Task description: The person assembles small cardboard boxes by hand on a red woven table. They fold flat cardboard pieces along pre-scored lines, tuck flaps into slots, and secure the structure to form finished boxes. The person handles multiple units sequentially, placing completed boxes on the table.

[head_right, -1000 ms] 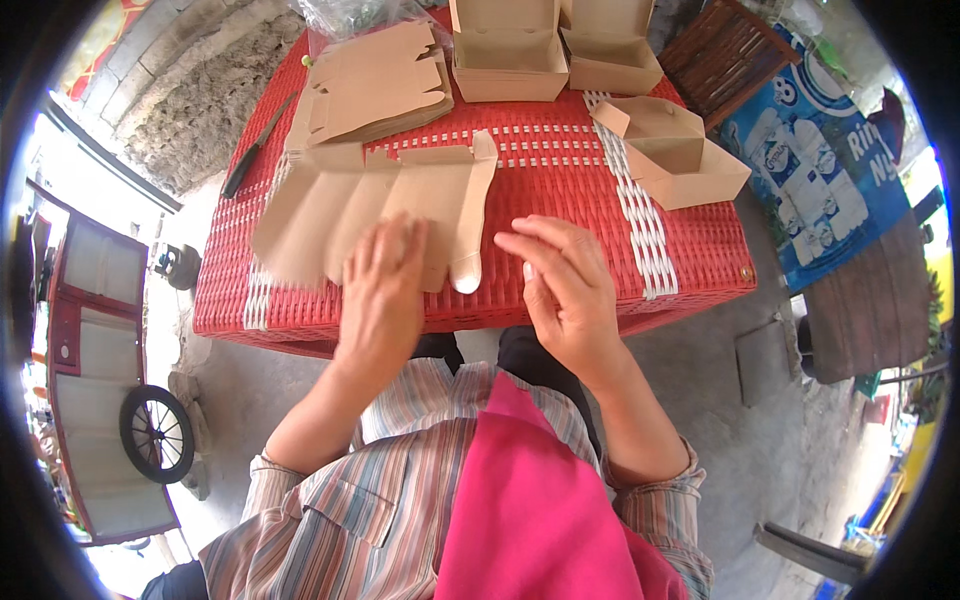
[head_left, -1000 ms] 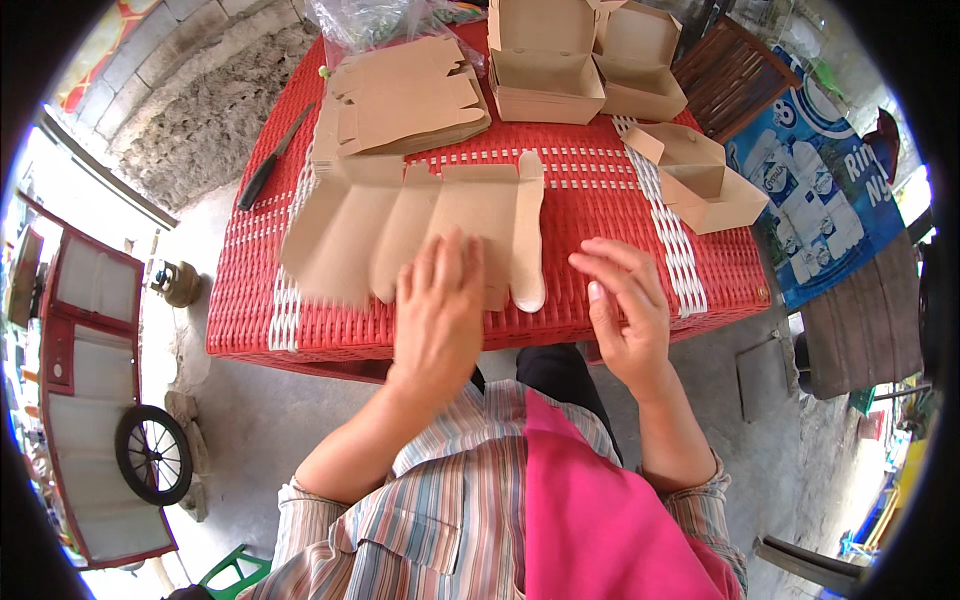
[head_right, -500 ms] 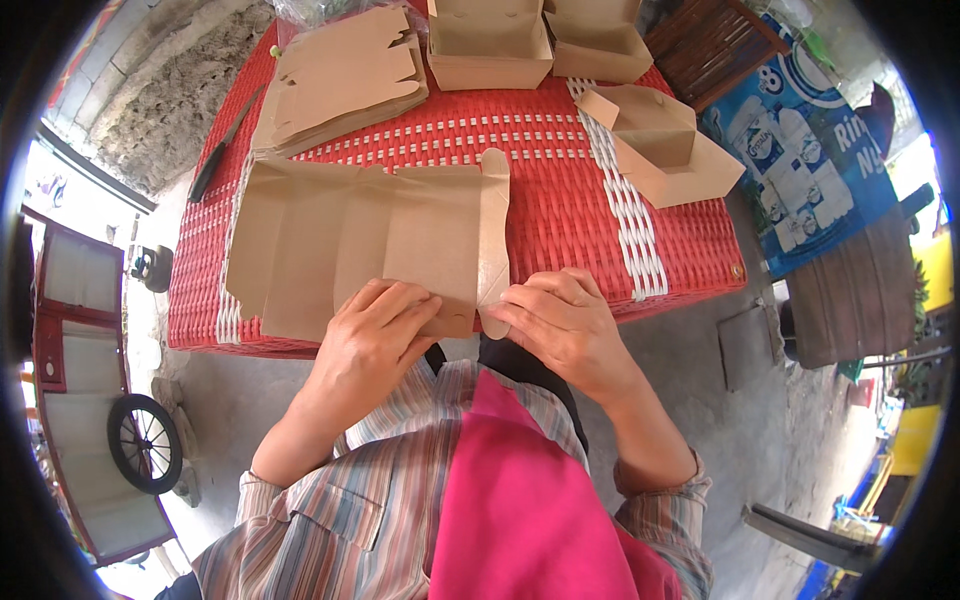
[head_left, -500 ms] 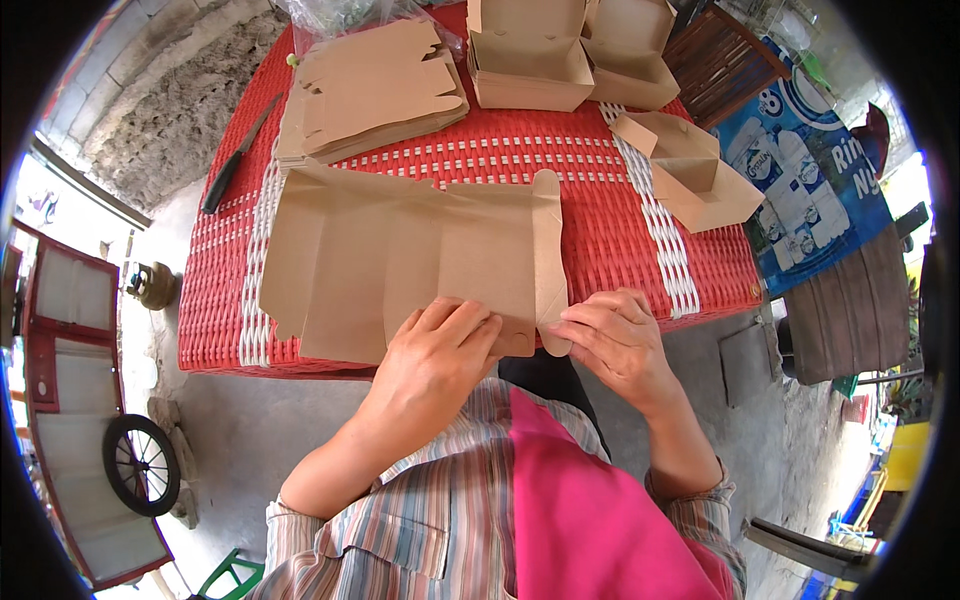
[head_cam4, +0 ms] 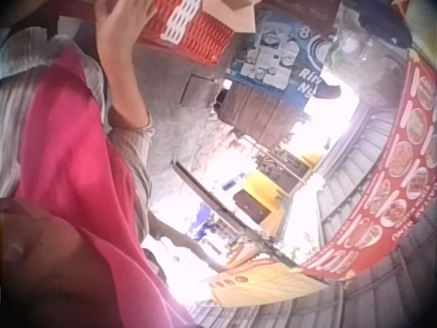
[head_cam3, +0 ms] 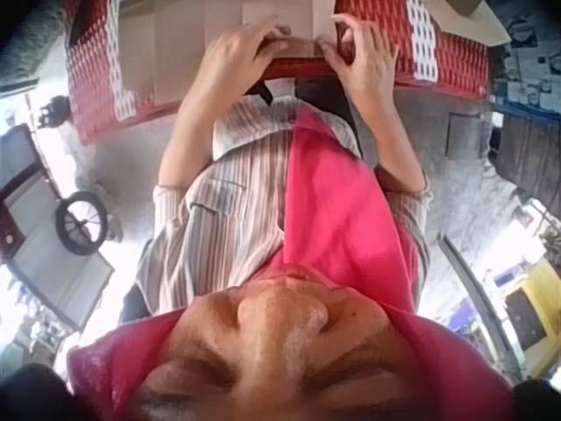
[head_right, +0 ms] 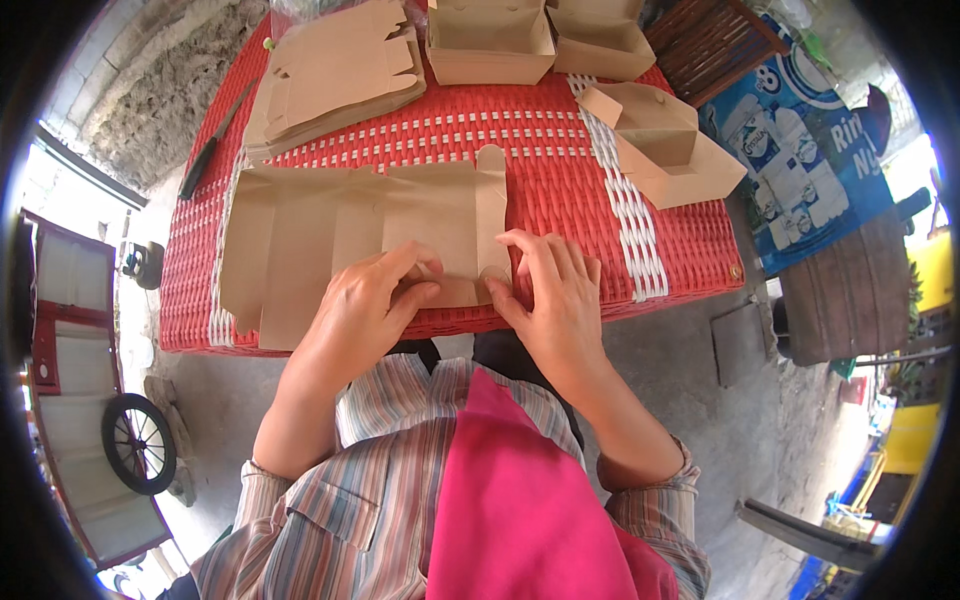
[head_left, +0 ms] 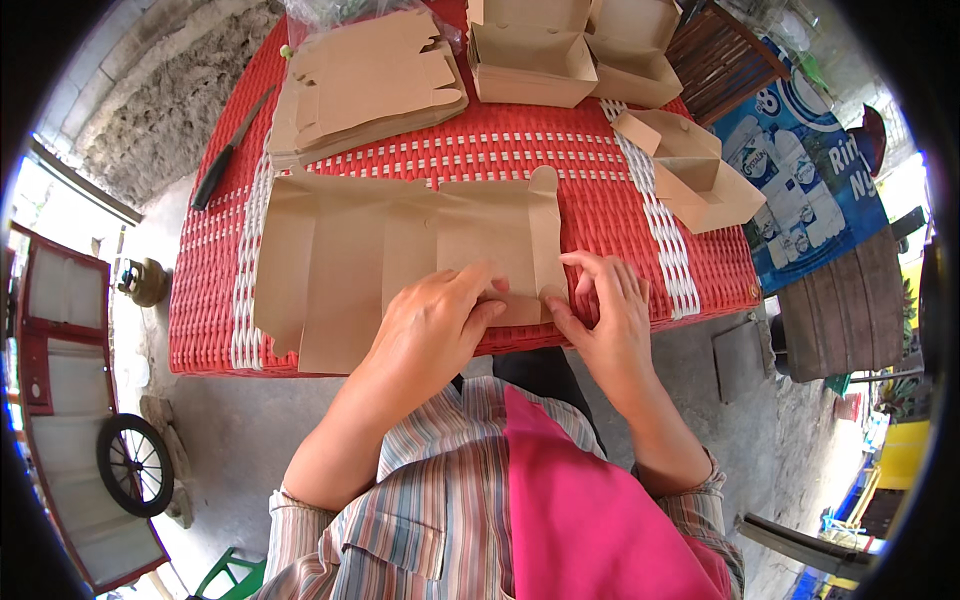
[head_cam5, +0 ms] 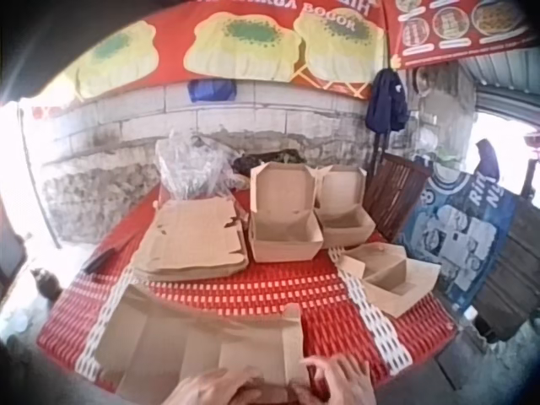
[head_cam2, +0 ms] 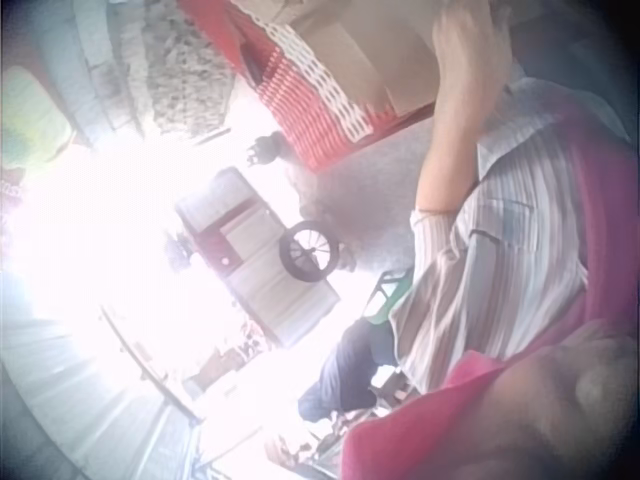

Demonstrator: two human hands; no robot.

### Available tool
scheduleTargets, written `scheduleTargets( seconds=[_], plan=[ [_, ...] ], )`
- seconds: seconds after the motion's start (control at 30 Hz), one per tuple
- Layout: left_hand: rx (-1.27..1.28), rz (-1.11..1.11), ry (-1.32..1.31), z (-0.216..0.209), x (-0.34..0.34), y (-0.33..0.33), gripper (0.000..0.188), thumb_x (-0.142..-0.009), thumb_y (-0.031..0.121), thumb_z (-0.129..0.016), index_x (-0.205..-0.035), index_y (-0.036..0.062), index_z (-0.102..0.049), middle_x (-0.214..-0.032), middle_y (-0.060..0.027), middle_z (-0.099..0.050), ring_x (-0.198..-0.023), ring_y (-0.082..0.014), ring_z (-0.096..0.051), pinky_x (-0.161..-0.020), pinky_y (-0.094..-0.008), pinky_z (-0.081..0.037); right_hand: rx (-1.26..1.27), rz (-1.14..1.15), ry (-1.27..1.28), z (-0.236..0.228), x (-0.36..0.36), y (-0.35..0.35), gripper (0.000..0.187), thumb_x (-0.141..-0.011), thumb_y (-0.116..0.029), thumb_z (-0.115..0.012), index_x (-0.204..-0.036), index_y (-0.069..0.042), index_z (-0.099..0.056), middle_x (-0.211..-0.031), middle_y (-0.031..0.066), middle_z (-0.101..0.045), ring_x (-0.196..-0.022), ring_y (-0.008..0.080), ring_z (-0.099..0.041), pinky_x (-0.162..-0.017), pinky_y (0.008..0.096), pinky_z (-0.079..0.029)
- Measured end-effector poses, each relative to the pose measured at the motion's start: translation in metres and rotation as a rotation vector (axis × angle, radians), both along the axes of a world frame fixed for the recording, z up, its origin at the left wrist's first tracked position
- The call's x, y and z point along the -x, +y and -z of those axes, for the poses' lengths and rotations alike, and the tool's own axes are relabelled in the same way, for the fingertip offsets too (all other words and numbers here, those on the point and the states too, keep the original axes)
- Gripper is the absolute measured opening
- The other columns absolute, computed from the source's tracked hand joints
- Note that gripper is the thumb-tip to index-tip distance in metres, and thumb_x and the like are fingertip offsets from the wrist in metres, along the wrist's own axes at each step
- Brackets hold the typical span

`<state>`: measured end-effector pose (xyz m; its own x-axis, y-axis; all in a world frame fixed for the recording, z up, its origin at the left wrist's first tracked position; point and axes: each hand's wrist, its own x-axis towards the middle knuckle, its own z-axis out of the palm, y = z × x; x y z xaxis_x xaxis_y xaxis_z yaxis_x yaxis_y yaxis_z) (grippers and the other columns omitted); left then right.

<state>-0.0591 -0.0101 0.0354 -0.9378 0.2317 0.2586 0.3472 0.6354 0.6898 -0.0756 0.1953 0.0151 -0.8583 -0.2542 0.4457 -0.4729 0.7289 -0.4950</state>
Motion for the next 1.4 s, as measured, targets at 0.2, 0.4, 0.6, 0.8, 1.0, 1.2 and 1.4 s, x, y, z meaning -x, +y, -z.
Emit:
scheduleTargets(
  seconds=[0.2,0.4,0.6,0.8,1.0,1.2,1.4],
  plan=[
    [-0.018,-0.011,-0.068,-0.002,0.002,0.004,0.027,-0.083,0.001,-0.068,-0.105,0.0066,-0.053,-0.077,-0.0122,-0.061,-0.072,-0.0325,-0.065,-0.065,-0.0383,-0.05,0.0,-0.279,0.123,0.023,-0.012,0.006,0.04,-0.076,0.002,-0.066,-0.115,-0.007,-0.063,-0.096,0.0052,-0.059,-0.092,0.0246,-0.057,-0.082,0.039,-0.042],
    [0.09,-0.048,0.092,0.005,0.002,0.007,0.02,-0.081,0.003,-0.07,-0.097,0.0063,-0.059,-0.09,-0.0086,-0.056,-0.088,-0.0293,-0.06,-0.072,-0.0386,-0.048,-0.199,-0.271,0.261,0.028,-0.025,0.007,0.049,-0.074,-0.005,-0.068,-0.123,-0.009,-0.066,-0.126,-0.001,-0.057,-0.103,0.0168,-0.055,-0.09,0.0351,-0.04],
    [0.397,0.013,0.346,0.015,-0.027,0.012,0.028,-0.079,0.008,-0.069,-0.105,-0.0025,-0.065,-0.107,-0.0096,-0.058,-0.1,-0.0264,-0.058,-0.083,-0.0414,-0.047,-0.335,-0.213,0.3,0.033,-0.031,0.008,0.048,-0.079,-0.013,-0.068,-0.127,-0.015,-0.066,-0.133,-0.0067,-0.055,-0.113,0.0115,-0.051,-0.099,0.0331,-0.033],
    [0.499,0.084,0.341,0.025,-0.048,0.01,0.046,-0.085,0.015,-0.064,-0.122,-0.0112,-0.058,-0.128,-0.0192,-0.052,-0.115,-0.0294,-0.054,-0.097,-0.039,-0.047,-0.378,-0.178,0.286,0.032,-0.036,0.004,0.045,-0.083,-0.016,-0.065,-0.127,-0.016,-0.066,-0.131,-0.006,-0.057,-0.118,0.0083,-0.051,-0.105,0.0334,-0.029],
    [0.465,-0.019,0.269,0.021,-0.054,0.005,0.048,-0.077,0.01,-0.072,-0.122,-0.0033,-0.062,-0.127,-0.0135,-0.058,-0.114,-0.0275,-0.058,-0.101,-0.0432,-0.045,-0.355,-0.251,0.29,0.038,-0.03,0.01,0.047,-0.079,-0.008,-0.067,-0.126,-0.013,-0.066,-0.13,-0.0025,-0.059,-0.115,0.0117,-0.054,-0.106,0.0341,-0.029],
    [0.566,-0.072,0.255,0.017,-0.061,-0.013,0.051,-0.075,0.01,-0.073,-0.124,0.0001,-0.063,-0.128,-0.0101,-0.059,-0.116,-0.0229,-0.059,-0.11,-0.0456,-0.033,-0.275,-0.25,0.285,0.038,-0.026,0.009,0.044,-0.079,-0.011,-0.065,-0.122,-0.014,-0.069,-0.124,-0.0035,-0.061,-0.108,0.0079,-0.057,-0.104,0.0337,-0.03],
    [0.544,0.008,0.176,0.012,-0.059,-0.033,0.054,-0.078,0.017,-0.072,-0.129,0.0055,-0.06,-0.131,-0.0064,-0.057,-0.123,-0.0222,-0.054,-0.112,-0.0477,-0.03,-0.279,-0.26,0.283,0.036,-0.024,0.008,0.043,-0.079,-0.014,-0.067,-0.122,-0.013,-0.068,-0.121,-0.0022,-0.062,-0.107,0.01,-0.058,-0.106,0.0368,-0.029]
  ],
)
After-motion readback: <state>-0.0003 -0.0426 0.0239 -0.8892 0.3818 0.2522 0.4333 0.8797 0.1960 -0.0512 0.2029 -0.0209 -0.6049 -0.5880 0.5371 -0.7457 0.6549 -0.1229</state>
